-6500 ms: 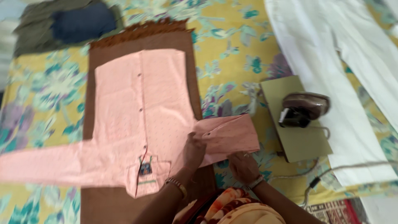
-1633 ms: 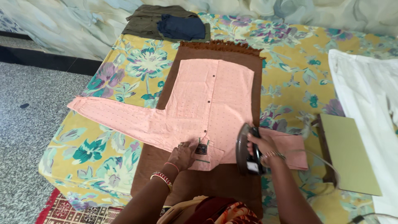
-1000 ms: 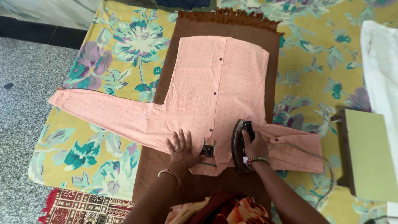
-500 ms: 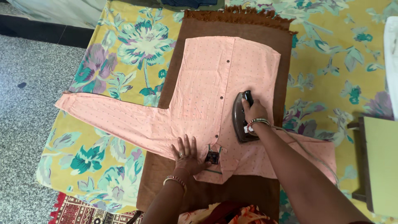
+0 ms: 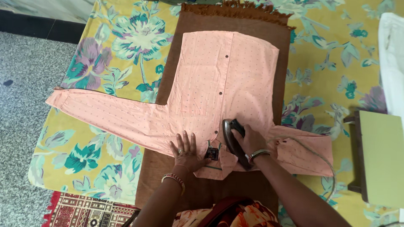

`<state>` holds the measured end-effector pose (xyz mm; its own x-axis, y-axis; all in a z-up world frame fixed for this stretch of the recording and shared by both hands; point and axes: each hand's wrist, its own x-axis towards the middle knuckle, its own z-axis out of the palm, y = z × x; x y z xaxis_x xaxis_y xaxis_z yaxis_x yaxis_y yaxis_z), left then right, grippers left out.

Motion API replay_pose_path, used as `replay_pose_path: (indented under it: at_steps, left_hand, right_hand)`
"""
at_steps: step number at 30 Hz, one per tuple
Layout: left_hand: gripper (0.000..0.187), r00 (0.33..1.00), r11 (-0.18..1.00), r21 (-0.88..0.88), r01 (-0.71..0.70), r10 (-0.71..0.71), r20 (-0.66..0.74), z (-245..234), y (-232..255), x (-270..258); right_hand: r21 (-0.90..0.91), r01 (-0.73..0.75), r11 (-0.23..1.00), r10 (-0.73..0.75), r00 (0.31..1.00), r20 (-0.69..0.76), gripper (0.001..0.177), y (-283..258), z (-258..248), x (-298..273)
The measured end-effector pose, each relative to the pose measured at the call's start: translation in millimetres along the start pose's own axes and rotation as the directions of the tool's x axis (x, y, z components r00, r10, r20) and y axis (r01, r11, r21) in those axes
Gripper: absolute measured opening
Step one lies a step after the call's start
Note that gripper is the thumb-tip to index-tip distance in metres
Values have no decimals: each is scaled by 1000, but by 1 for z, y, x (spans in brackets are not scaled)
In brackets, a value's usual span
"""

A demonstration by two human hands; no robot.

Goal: The person irons a pink long-sleeved shirt laid out on a floral-patterned bed. They smooth the fabric with their hands, adjust the collar and sleeves, and use a black iron to press the garment, focusing on the sleeves and body.

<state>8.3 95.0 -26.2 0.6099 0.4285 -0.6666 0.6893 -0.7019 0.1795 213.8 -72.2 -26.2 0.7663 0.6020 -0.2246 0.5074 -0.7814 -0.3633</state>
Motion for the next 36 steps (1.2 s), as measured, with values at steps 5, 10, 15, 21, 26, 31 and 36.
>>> replay_pose_path:
  at_steps: [5,10,15,21,26,31,36]
  left_hand:
    - [134,1000,999,-39,-13,12,-12,0,-2,1]
    - [133,999,999,-44,10,-9,35,-10,2,0]
    - [132,997,999,-39,19,-16,80,-14,5,-3]
    - [133,998,1000,-13,18,-18,58,-7,2,-1]
    - [134,999,1000,-15,-12,11,-36,4,-3,-1]
    - [137,995,999,-15,-34,32,-98,12,-5,1]
    - [135,994,1000,9,-21,22,-109,12,-3,0]
  right_hand:
    - [-41,17,999,-23,991,-135,64,-10,-6,67]
    - [-59,-142,988,133,982,-137,64,-33,-31,148]
    - [-7,-63,998,63,995,-71,73,-23,-36,190]
    - [71,87,994,-90,995,43,87,0,-16,155]
    - [54,97,994,-107,965,239,78,2,-17,58]
    - [38,194,980,-196,933,302,69,9,-19,-11]
    - [-65,124,990,-112,980,164,69,-3,-28,-18]
